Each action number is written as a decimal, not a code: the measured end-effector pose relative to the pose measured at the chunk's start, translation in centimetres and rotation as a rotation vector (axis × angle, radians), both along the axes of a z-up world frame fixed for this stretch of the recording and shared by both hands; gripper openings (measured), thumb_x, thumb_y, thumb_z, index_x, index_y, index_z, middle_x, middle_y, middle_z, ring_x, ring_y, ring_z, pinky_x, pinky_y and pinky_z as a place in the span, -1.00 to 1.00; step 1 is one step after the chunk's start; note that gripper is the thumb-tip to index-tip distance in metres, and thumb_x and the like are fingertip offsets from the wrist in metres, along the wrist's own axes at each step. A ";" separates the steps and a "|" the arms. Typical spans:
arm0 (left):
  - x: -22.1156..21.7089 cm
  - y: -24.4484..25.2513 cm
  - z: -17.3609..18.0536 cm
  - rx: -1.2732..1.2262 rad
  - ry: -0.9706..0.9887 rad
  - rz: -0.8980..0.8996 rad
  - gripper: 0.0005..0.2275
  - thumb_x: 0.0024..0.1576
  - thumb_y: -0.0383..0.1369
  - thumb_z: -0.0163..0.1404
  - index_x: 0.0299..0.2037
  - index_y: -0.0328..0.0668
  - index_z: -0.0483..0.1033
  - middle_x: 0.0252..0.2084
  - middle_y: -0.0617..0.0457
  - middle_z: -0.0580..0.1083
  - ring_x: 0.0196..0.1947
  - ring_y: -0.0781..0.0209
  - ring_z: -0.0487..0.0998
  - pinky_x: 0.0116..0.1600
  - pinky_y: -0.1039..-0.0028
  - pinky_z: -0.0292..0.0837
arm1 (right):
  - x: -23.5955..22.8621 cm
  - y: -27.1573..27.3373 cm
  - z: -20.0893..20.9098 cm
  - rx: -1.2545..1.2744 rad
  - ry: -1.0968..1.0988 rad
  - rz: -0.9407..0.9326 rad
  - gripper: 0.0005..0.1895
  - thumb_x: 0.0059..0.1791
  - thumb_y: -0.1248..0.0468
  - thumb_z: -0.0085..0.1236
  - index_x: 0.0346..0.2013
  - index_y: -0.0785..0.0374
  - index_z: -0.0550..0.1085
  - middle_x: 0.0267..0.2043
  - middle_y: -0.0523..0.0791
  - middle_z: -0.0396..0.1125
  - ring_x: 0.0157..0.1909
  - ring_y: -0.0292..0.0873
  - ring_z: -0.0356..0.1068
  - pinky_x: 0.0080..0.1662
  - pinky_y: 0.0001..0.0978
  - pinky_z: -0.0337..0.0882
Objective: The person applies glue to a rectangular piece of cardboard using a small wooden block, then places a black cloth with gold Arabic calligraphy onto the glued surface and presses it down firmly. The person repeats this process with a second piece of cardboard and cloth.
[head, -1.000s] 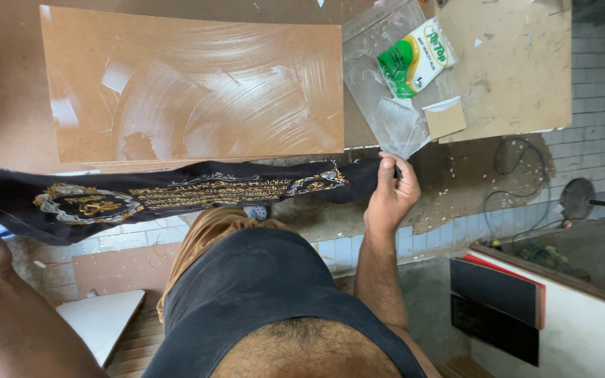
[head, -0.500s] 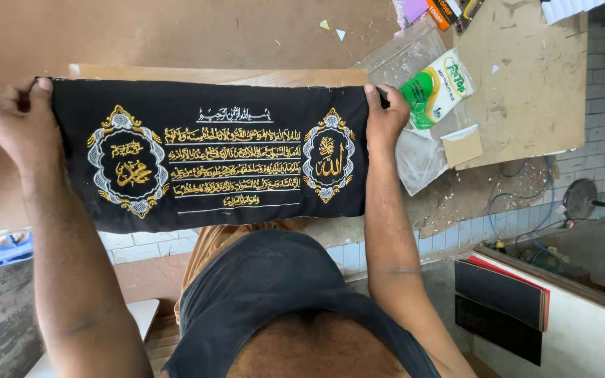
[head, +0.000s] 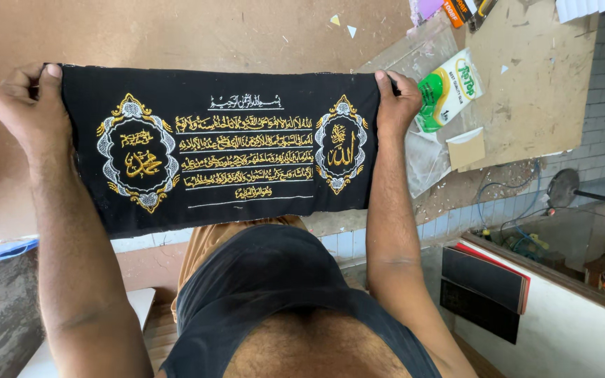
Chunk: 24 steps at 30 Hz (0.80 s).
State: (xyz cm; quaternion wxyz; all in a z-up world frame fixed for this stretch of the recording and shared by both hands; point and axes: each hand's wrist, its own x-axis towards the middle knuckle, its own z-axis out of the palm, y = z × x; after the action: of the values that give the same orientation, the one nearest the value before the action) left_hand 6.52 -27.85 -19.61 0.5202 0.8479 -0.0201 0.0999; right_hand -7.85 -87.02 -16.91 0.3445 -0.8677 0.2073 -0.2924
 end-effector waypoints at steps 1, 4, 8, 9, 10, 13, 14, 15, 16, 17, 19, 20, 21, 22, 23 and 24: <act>0.1 0.0 0.0 0.013 -0.007 0.003 -0.94 0.30 -0.59 0.16 -0.10 -0.47 0.66 -0.29 0.03 0.56 -0.30 0.35 0.45 -0.19 0.50 0.33 | 0.2 0.1 0.0 0.018 -0.003 0.000 -0.80 -0.05 0.30 0.43 -0.25 0.38 0.63 -0.32 -0.04 0.49 -0.26 -0.13 0.45 -0.12 -0.32 0.42; 0.2 0.1 -0.5 0.022 -0.009 -0.002 -0.94 0.29 -0.59 0.13 -0.13 -0.50 0.64 -0.27 0.03 0.55 -0.29 0.36 0.44 -0.20 0.50 0.33 | 0.3 -0.1 0.0 0.039 0.003 0.009 -0.81 -0.05 0.31 0.44 -0.26 0.39 0.63 -0.31 -0.04 0.51 -0.26 -0.15 0.46 -0.12 -0.33 0.43; 0.5 0.5 -1.8 0.002 0.058 0.017 -0.93 0.34 -0.58 0.10 -0.13 -0.49 0.64 -0.24 0.06 0.57 -0.28 0.40 0.47 -0.20 0.53 0.37 | 0.4 -0.5 -0.2 0.058 0.022 0.001 -0.80 -0.06 0.31 0.44 -0.27 0.40 0.63 -0.33 -0.04 0.52 -0.29 -0.16 0.45 -0.15 -0.34 0.43; 0.6 0.6 -2.0 0.032 0.046 0.011 -0.93 0.33 -0.58 0.10 -0.14 -0.49 0.64 -0.24 0.06 0.56 -0.28 0.39 0.47 -0.20 0.53 0.36 | 0.4 -0.6 -0.2 0.065 0.029 -0.003 -0.80 -0.07 0.31 0.45 -0.28 0.40 0.63 -0.33 -0.05 0.52 -0.29 -0.18 0.45 -0.15 -0.35 0.43; 0.7 0.8 -2.2 0.062 0.035 0.005 -0.92 0.32 -0.58 0.09 -0.15 -0.49 0.63 -0.25 0.05 0.55 -0.28 0.39 0.46 -0.21 0.53 0.35 | 0.6 -0.5 -0.3 0.072 0.036 -0.006 -0.80 -0.08 0.32 0.45 -0.29 0.41 0.63 -0.34 -0.06 0.52 -0.30 -0.21 0.45 -0.16 -0.36 0.43; 1.3 1.2 -2.7 0.004 0.128 0.013 -0.90 0.34 -0.53 0.08 -0.15 -0.49 0.60 -0.24 0.03 0.55 -0.28 0.38 0.47 -0.16 0.51 0.39 | 0.8 -0.3 -0.2 0.183 0.061 -0.013 -0.79 -0.06 0.29 0.43 -0.28 0.41 0.62 -0.35 -0.12 0.52 -0.32 -0.29 0.42 -0.18 -0.41 0.43; 1.3 1.1 -2.8 -0.064 0.190 0.032 -0.88 0.37 -0.49 0.06 -0.10 -0.47 0.57 -0.21 0.03 0.55 -0.27 0.38 0.50 -0.14 0.50 0.44 | 0.7 -0.4 0.0 0.234 0.070 -0.015 -0.78 -0.05 0.28 0.42 -0.27 0.41 0.62 -0.36 -0.15 0.52 -0.32 -0.31 0.40 -0.18 -0.43 0.42; 1.2 0.8 -2.9 -0.134 0.251 0.051 -0.86 0.40 -0.44 0.04 -0.05 -0.45 0.55 -0.18 0.03 0.55 -0.25 0.37 0.53 -0.12 0.50 0.49 | 0.4 -0.5 0.4 0.340 0.072 0.002 -0.76 0.02 0.24 0.37 -0.24 0.42 0.62 -0.34 -0.18 0.46 -0.30 -0.34 0.34 -0.18 -0.45 0.37; 1.1 0.9 -2.7 -0.227 0.321 0.083 -0.81 0.44 -0.36 0.01 0.04 -0.41 0.52 -0.13 0.04 0.56 -0.22 0.37 0.58 -0.11 0.52 0.57 | -0.2 -0.5 0.9 0.447 0.073 0.019 -0.73 0.08 0.21 0.33 -0.21 0.43 0.61 -0.32 -0.21 0.41 -0.27 -0.36 0.28 -0.18 -0.47 0.32; 0.8 0.7 -2.5 -0.319 0.391 0.119 -0.75 0.48 -0.29 -0.02 0.14 -0.37 0.49 -0.08 0.05 0.56 -0.19 0.37 0.63 -0.10 0.53 0.65 | -0.7 -0.6 1.5 0.552 0.072 0.039 -0.70 0.15 0.17 0.29 -0.18 0.44 0.60 -0.30 -0.24 0.36 -0.25 -0.39 0.21 -0.18 -0.49 0.27; -0.7 0.7 -2.0 -0.504 0.550 0.038 -0.63 0.53 -0.19 -0.21 0.28 -0.33 0.50 0.12 0.03 0.59 0.02 0.31 0.67 0.09 0.51 0.64 | -2.8 -0.4 2.7 0.741 0.214 -0.063 -0.69 0.09 0.11 0.18 -0.14 0.33 0.59 -0.33 -0.28 0.41 -0.33 -0.41 0.26 -0.26 -0.52 0.28; -1.7 0.7 -1.8 -0.595 0.631 -0.004 -0.55 0.56 -0.14 -0.30 0.35 -0.30 0.51 0.22 0.01 0.60 0.12 0.28 0.69 0.18 0.50 0.64 | -4.5 -0.1 3.4 0.836 0.284 -0.117 -0.68 0.06 0.08 0.13 -0.12 0.28 0.59 -0.34 -0.30 0.43 -0.36 -0.42 0.28 -0.30 -0.54 0.29; -3.2 1.0 -1.5 -0.546 0.604 -0.042 -0.55 0.56 -0.15 -0.32 0.37 -0.33 0.48 0.24 -0.03 0.59 0.16 0.26 0.67 0.21 0.49 0.63 | -5.9 0.5 3.7 0.752 0.291 -0.091 -0.67 0.09 0.08 0.13 -0.15 0.32 0.58 -0.32 -0.30 0.41 -0.31 -0.44 0.26 -0.23 -0.56 0.29; -4.7 1.4 -1.4 -0.497 0.577 -0.079 -0.54 0.56 -0.16 -0.34 0.39 -0.35 0.46 0.26 -0.07 0.57 0.21 0.23 0.66 0.24 0.48 0.62 | -7.2 1.1 3.8 0.667 0.297 -0.065 -0.66 0.12 0.09 0.13 -0.18 0.36 0.57 -0.30 -0.30 0.40 -0.25 -0.46 0.25 -0.17 -0.58 0.29; -6.0 1.8 -1.4 -0.443 0.554 -0.112 -0.54 0.56 -0.17 -0.35 0.41 -0.37 0.43 0.28 -0.11 0.56 0.25 0.20 0.65 0.26 0.47 0.62 | -8.4 1.7 3.7 0.648 0.296 -0.087 -0.67 0.12 0.10 0.15 -0.18 0.37 0.57 -0.32 -0.30 0.36 -0.26 -0.44 0.21 -0.18 -0.56 0.26; -6.8 2.0 -1.8 -0.410 0.581 -0.073 -0.54 0.54 -0.15 -0.35 0.39 -0.34 0.43 0.26 -0.09 0.57 0.20 0.21 0.64 0.20 0.47 0.61 | -9.6 2.3 3.5 0.629 0.295 -0.109 -0.68 0.12 0.11 0.16 -0.18 0.37 0.57 -0.34 -0.29 0.32 -0.27 -0.43 0.18 -0.19 -0.54 0.23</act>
State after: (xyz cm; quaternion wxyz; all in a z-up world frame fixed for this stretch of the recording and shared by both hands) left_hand -0.28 -25.87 -21.38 0.6669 0.7175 0.1190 -0.1623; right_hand -17.46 -84.77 -13.43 0.5451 -0.7397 0.3807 -0.1036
